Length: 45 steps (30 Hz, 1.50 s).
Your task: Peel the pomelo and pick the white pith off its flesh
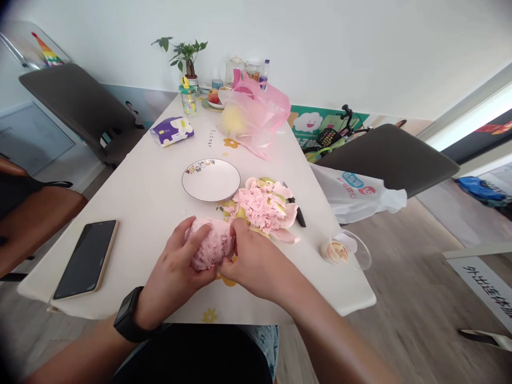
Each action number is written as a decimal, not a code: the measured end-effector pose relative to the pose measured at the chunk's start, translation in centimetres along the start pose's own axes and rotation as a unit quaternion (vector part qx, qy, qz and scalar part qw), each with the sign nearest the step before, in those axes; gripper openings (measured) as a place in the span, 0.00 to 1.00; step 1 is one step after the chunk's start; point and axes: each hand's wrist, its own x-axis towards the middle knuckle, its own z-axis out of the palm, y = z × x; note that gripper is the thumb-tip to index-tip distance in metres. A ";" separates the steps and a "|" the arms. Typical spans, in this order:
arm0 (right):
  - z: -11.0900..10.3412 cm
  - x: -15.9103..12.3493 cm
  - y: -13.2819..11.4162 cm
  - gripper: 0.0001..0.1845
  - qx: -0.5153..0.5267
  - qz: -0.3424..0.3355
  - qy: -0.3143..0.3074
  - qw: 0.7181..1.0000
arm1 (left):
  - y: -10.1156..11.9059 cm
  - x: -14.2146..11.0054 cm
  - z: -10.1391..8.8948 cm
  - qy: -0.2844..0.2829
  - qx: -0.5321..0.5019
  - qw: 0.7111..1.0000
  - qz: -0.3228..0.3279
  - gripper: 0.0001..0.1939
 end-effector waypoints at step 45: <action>2.0 0.3 -0.5 0.10 -0.102 0.014 0.065 0.993 | 0.4 1.0 -0.7 0.023 -0.037 0.993 -0.111 0.35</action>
